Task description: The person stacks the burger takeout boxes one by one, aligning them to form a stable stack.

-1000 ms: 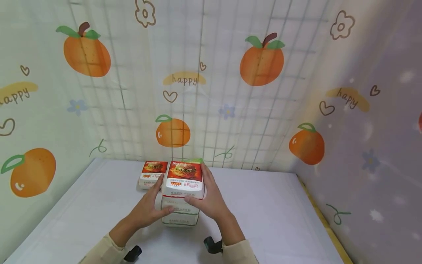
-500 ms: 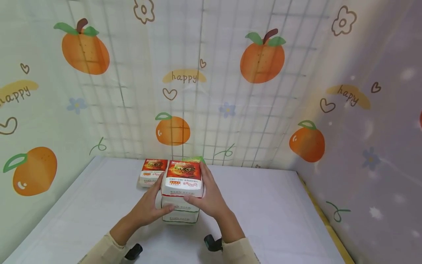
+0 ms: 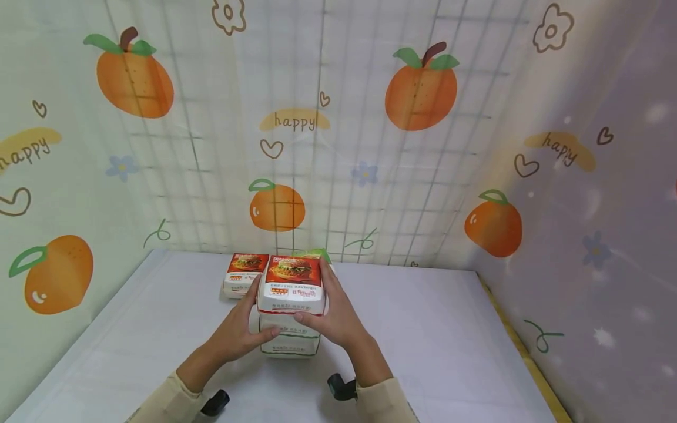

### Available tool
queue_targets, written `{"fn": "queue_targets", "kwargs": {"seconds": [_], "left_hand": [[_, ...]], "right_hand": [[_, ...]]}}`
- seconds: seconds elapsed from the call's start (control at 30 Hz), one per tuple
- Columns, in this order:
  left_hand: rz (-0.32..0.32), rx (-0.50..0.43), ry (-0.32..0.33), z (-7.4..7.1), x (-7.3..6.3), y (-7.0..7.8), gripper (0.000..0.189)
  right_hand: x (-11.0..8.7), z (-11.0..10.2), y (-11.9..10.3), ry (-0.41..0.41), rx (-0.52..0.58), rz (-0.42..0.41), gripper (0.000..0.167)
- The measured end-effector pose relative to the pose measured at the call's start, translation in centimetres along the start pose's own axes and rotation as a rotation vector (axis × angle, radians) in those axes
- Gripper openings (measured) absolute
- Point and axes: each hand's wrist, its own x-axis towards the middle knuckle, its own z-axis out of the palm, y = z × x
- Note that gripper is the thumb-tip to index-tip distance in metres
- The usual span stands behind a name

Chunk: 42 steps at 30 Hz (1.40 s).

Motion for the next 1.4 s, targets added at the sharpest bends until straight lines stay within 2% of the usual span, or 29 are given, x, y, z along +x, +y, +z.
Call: {"fn": "queue_targets", "kwargs": {"seconds": [0.23, 0.33, 0.47, 0.67, 0.8, 0.97, 1.4], "left_hand": [[0.031, 0.011, -0.002, -0.1, -0.2, 0.0, 0.112], [0.005, 0.025, -0.003, -0.1, -0.2, 0.0, 0.110], [-0.019, 0.016, -0.004, -0.1, 0.0, 0.1, 0.100], [0.046, -0.007, -0.005, 0.0, 0.8, 0.2, 0.091], [0.062, -0.014, -0.018, 0.1, 1.0, 0.1, 0.091], [0.076, -0.029, -0.023, 0.0, 1.0, 0.0, 0.091], [0.033, 0.001, -0.017, -0.1, 0.7, 0.1, 0.091]], "right_hand": [[-0.3, 0.0, 0.3, 0.005, 0.007, 0.008, 0.115], [-0.3, 0.1, 0.4, 0.000, 0.007, 0.018, 0.115], [-0.1, 0.1, 0.2, -0.001, -0.001, -0.013, 0.112], [0.1, 0.0, 0.1, 0.029, -0.039, -0.034, 0.111], [0.0, 0.0, 0.1, 0.030, -0.050, -0.013, 0.111], [0.2, 0.0, 0.2, 0.026, -0.054, -0.029, 0.111], [0.2, 0.1, 0.5, 0.019, -0.044, -0.031, 0.113]]}}
